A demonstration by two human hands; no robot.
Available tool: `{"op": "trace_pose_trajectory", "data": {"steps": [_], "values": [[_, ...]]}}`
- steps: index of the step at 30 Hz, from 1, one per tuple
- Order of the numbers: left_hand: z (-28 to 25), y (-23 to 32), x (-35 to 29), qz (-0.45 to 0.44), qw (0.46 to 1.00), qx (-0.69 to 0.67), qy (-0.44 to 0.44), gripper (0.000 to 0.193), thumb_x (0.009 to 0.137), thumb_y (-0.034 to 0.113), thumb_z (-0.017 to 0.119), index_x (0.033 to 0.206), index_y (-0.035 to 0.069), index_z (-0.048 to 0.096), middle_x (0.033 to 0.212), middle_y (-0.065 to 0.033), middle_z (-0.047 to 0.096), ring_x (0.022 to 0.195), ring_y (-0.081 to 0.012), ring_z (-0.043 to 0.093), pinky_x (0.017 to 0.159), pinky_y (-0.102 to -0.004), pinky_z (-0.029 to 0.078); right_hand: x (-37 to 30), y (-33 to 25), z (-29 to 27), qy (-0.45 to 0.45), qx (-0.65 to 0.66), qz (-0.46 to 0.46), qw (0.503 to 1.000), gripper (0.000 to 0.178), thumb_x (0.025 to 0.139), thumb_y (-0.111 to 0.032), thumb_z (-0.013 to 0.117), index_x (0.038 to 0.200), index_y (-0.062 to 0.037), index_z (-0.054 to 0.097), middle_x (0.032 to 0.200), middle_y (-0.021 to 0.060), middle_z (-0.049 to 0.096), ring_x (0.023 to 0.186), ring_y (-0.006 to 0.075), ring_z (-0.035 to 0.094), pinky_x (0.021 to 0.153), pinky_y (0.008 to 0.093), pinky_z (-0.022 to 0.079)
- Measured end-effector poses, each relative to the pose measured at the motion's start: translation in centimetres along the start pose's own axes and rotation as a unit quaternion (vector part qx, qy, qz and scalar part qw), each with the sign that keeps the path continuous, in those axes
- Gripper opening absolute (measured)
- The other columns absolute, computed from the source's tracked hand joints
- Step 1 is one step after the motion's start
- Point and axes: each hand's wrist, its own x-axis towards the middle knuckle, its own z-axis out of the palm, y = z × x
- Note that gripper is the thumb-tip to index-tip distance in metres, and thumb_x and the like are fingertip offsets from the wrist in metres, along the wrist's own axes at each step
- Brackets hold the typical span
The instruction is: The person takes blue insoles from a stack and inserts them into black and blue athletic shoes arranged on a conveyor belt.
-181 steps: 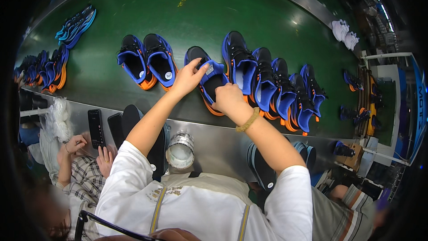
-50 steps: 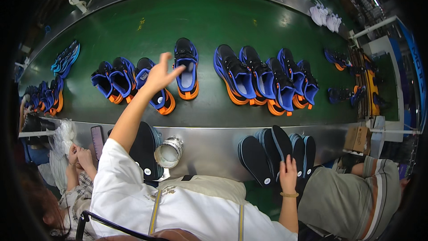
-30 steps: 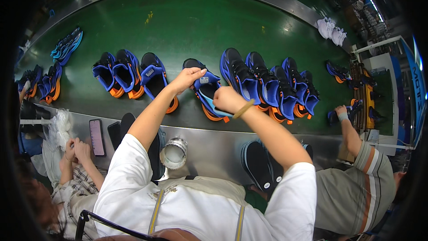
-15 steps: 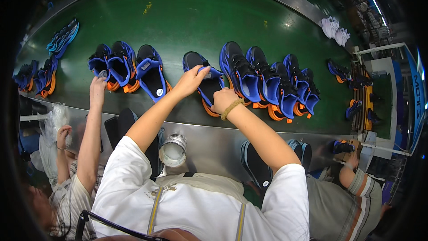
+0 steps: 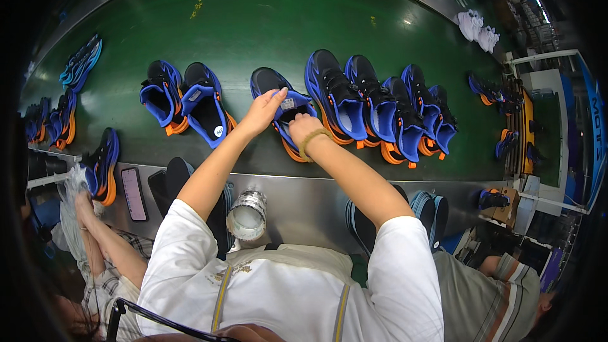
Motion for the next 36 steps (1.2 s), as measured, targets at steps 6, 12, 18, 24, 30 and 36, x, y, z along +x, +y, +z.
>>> {"op": "trace_pose_trajectory", "data": {"steps": [6,12,18,24,30,36], "values": [[-0.4,0.5,-0.5,0.012,1.0,0.01,0.0,0.043,0.086,0.038,0.043,0.095,-0.003,0.054,0.072,-0.0085,0.057,0.068,-0.0132,0.05,0.066,-0.0258,0.041,0.3,-0.9,-1.7,-0.154,-0.106,-0.02,0.982,0.033,0.075,-0.022,0.052,0.104,-0.0073,0.057,0.113,0.0133,0.049,0.103,0.0276,0.046,0.084,0.032,0.038],[-0.4,-0.3,0.0,0.006,0.999,-0.026,-0.021,0.038,0.086,0.036,0.045,0.086,-0.001,0.054,0.065,-0.0005,0.048,0.063,-0.0083,0.043,0.058,-0.0233,0.038,2.5,-0.5,0.2,-0.236,-0.156,-0.055,0.958,0.039,0.063,-0.026,0.067,0.098,-0.0085,0.061,0.122,0.0137,0.041,0.11,0.0275,0.041,0.087,0.0326,0.037],[1.6,2.1,-1.5,0.01,0.994,-0.008,0.113,0.039,0.082,0.035,0.051,0.089,-0.003,0.056,0.076,-0.011,0.06,0.072,-0.0192,0.057,0.065,-0.0277,0.043,3.0,1.2,1.5,-0.127,-0.019,-0.098,0.987,0.049,0.068,-0.015,0.058,0.114,-0.003,0.047,0.122,0.0168,0.043,0.112,0.0293,0.041,0.093,0.0371,0.032],[3.3,0.5,-2.2,0.237,0.919,0.242,0.204,0.036,0.077,0.028,0.057,0.095,-0.002,0.051,0.07,-0.0139,0.053,0.063,-0.0312,0.053,0.056,-0.0374,0.041,5.9,1.2,1.8,-0.076,0.107,-0.06,0.99,0.036,0.075,-0.012,0.046,0.108,-0.0001,0.05,0.117,0.0211,0.045,0.109,0.0321,0.043,0.095,0.0383,0.029],[2.6,-0.5,-2.4,0.303,0.884,0.311,0.175,0.037,0.075,0.026,0.059,0.095,-0.003,0.049,0.069,-0.0122,0.052,0.061,-0.0287,0.05,0.056,-0.0348,0.039,7.0,-0.6,0.4,-0.165,0.044,-0.007,0.985,0.033,0.076,-0.013,0.044,0.106,-0.0001,0.052,0.115,0.0213,0.047,0.108,0.032,0.045,0.094,0.0376,0.03],[2.0,-0.4,-2.3,0.279,0.873,0.338,0.212,0.036,0.076,0.027,0.058,0.097,-0.002,0.051,0.072,-0.0122,0.054,0.064,-0.0278,0.052,0.058,-0.0343,0.04,4.3,-0.8,-3.4,-0.256,0.006,-0.049,0.965,0.032,0.077,-0.014,0.043,0.103,0.0,0.054,0.114,0.0215,0.048,0.106,0.0318,0.046,0.094,0.0368,0.031]]}}
